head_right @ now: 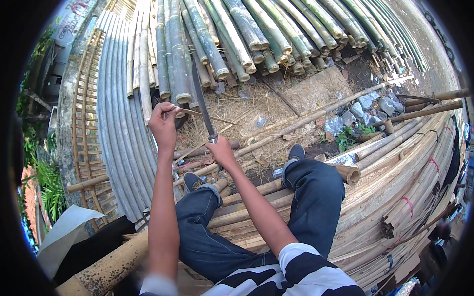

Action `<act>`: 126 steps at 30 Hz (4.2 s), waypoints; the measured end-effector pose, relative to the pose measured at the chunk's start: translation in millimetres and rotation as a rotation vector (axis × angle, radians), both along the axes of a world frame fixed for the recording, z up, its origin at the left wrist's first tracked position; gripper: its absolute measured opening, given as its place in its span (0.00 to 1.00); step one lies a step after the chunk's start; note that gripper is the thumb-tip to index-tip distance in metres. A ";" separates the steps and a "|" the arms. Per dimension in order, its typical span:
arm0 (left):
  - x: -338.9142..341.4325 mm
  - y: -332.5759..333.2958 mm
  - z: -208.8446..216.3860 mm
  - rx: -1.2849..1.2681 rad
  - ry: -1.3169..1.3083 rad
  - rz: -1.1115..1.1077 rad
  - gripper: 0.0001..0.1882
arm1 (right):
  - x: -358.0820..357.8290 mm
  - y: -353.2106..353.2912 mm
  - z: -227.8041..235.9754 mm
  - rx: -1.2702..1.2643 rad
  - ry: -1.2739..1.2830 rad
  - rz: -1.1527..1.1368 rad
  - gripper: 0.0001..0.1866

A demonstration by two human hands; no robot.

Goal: Splitting and shaving bamboo poles into thin, flexible strips using a large knife.

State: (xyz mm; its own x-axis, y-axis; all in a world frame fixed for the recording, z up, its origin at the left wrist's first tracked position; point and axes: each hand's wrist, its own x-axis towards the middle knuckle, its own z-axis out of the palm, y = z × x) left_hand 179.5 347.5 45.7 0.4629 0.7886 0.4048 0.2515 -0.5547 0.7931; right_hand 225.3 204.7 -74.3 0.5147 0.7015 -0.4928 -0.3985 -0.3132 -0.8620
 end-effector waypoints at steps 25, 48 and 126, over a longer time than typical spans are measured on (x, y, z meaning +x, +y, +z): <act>10.3 -14.5 21.1 -0.082 0.103 -0.139 0.07 | 130.5 -8.4 111.8 -0.136 -0.020 0.089 0.06; 12.0 -13.9 18.0 -0.041 0.072 -0.029 0.09 | 116.1 -35.3 79.1 -0.128 0.083 0.176 0.08; -15.8 17.7 -6.8 -0.224 -0.097 0.089 0.02 | 129.0 -40.3 117.7 -0.649 -0.908 1.113 0.13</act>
State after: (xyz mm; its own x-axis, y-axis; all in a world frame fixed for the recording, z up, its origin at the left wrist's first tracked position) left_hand 163.7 365.3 39.0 0.3552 0.8996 0.2541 0.2083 -0.3411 0.9166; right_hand 354.4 164.5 43.4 0.1852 0.7150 -0.6741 0.8293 -0.4817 -0.2831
